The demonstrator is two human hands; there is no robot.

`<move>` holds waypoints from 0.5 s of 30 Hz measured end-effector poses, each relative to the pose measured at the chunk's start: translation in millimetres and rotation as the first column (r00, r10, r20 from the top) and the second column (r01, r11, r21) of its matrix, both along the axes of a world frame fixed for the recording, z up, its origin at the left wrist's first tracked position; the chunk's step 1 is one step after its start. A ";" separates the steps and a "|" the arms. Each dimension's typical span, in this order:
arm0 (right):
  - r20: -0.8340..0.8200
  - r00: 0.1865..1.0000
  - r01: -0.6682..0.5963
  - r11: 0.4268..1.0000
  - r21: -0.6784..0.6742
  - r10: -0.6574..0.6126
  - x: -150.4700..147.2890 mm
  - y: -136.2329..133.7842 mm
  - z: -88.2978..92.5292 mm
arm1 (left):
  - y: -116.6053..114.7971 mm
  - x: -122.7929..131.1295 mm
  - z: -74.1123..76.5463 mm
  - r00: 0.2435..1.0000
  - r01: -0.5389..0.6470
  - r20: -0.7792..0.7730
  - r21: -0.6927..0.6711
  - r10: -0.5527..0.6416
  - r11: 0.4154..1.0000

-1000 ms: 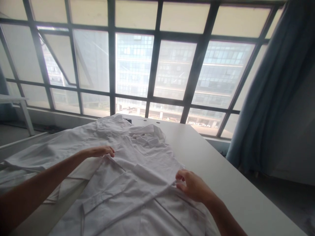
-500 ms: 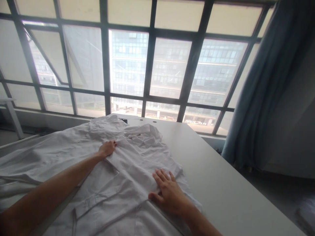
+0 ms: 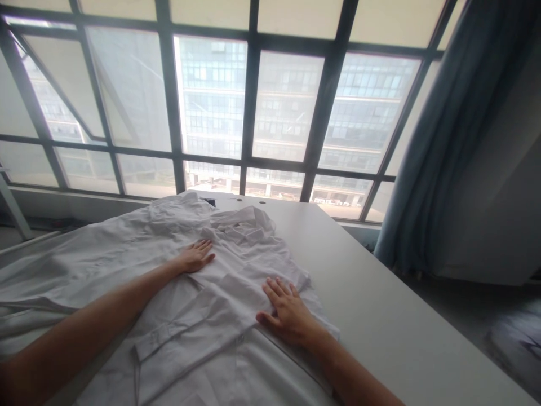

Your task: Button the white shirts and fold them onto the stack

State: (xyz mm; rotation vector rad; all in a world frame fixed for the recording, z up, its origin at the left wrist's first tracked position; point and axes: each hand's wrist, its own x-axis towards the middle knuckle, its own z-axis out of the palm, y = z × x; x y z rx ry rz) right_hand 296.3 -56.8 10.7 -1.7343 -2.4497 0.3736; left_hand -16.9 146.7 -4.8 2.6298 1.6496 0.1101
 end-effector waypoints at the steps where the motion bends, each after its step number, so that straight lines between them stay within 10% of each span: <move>1: -0.006 1.000 0.002 1.000 0.007 -0.002 0.4 0.6 -1.1 | -6.1 0.9 3.4 1.000 -0.001 0.017 0.034 0.001 0.999; 6: -0.064 0.989 0.145 0.976 0.163 -0.136 19.0 15.0 -12.2 | -80.9 -3.5 30.1 0.979 0.082 0.166 0.231 -0.122 0.969; 11: -0.057 0.932 0.358 0.892 0.274 -0.357 57.3 38.9 -28.2 | -165.2 -33.7 42.5 0.966 0.129 0.244 -0.157 -0.088 0.979; 15: -0.033 0.903 0.421 0.866 0.269 -0.429 70.2 46.6 -37.4 | -189.5 -47.0 44.8 0.935 0.196 0.346 -0.318 -0.079 0.928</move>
